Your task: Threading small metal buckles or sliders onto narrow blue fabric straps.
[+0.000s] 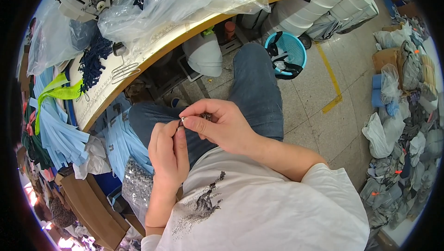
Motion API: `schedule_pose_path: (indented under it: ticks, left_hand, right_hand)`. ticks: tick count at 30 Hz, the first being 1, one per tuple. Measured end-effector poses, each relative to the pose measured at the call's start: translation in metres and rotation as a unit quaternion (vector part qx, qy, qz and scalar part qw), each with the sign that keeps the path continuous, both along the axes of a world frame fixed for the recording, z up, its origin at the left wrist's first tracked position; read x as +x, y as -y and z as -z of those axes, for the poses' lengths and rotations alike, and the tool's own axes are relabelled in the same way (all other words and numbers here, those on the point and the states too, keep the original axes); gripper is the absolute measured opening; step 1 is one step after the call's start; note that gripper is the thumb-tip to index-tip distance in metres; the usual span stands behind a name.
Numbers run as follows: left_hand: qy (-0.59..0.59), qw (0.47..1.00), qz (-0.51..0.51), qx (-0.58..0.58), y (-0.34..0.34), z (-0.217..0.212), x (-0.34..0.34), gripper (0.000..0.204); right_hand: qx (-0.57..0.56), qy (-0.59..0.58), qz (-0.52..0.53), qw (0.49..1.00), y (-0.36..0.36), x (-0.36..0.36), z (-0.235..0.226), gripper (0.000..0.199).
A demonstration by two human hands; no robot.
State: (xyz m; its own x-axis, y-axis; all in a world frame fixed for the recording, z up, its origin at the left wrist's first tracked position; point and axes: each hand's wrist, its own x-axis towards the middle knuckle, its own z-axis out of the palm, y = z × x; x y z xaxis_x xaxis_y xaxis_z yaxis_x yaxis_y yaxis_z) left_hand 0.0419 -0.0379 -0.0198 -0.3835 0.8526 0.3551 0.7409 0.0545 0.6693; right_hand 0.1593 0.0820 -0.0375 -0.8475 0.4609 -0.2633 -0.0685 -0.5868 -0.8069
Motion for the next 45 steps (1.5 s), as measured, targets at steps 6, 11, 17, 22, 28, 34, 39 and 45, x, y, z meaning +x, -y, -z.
schedule_pose_path:
  ticks: [6, 11, 17, 22, 28, 34, 39, 45]
  left_hand:
    - [-0.039, 0.999, 0.004, -0.022, -0.001, -0.006, -0.002, 0.02]
    - [-0.039, 0.998, 0.022, -0.032, -0.007, -0.005, -0.002, 0.016]
    - [0.015, 0.997, 0.047, -0.052, -0.012, -0.004, 0.009, 0.011]
    - [0.002, 0.99, 0.134, -0.036, -0.036, -0.023, 0.009, 0.018]
    - [0.059, 0.971, 0.221, -0.071, -0.084, -0.013, 0.034, 0.026]
    - [0.033, 0.954, 0.288, -0.078, -0.115, -0.009, 0.05, 0.031]
    - [0.009, 0.958, 0.281, -0.049, -0.122, -0.012, 0.058, 0.032]
    - [0.038, 0.96, 0.264, -0.085, -0.12, -0.019, 0.057, 0.033]
  right_hand:
    - [0.132, 0.003, 0.0, 0.991, -0.005, 0.0, -0.002, 0.017]
    - [0.193, -0.007, 0.0, 0.981, -0.014, 0.004, -0.001, 0.016]
    - [0.325, -0.003, -0.005, 0.946, -0.023, 0.016, -0.008, 0.019]
    - [0.333, -0.056, 0.088, 0.937, -0.025, 0.023, 0.014, 0.015]
    - [0.233, 0.01, 0.155, 0.96, -0.04, 0.07, 0.006, 0.01]
    - [0.384, 0.096, 0.283, 0.874, -0.049, 0.098, -0.002, 0.024]
    - [0.41, 0.128, 0.334, 0.839, -0.049, 0.097, -0.013, 0.024]
    - [0.373, 0.128, 0.325, 0.86, -0.043, 0.096, -0.03, 0.021]
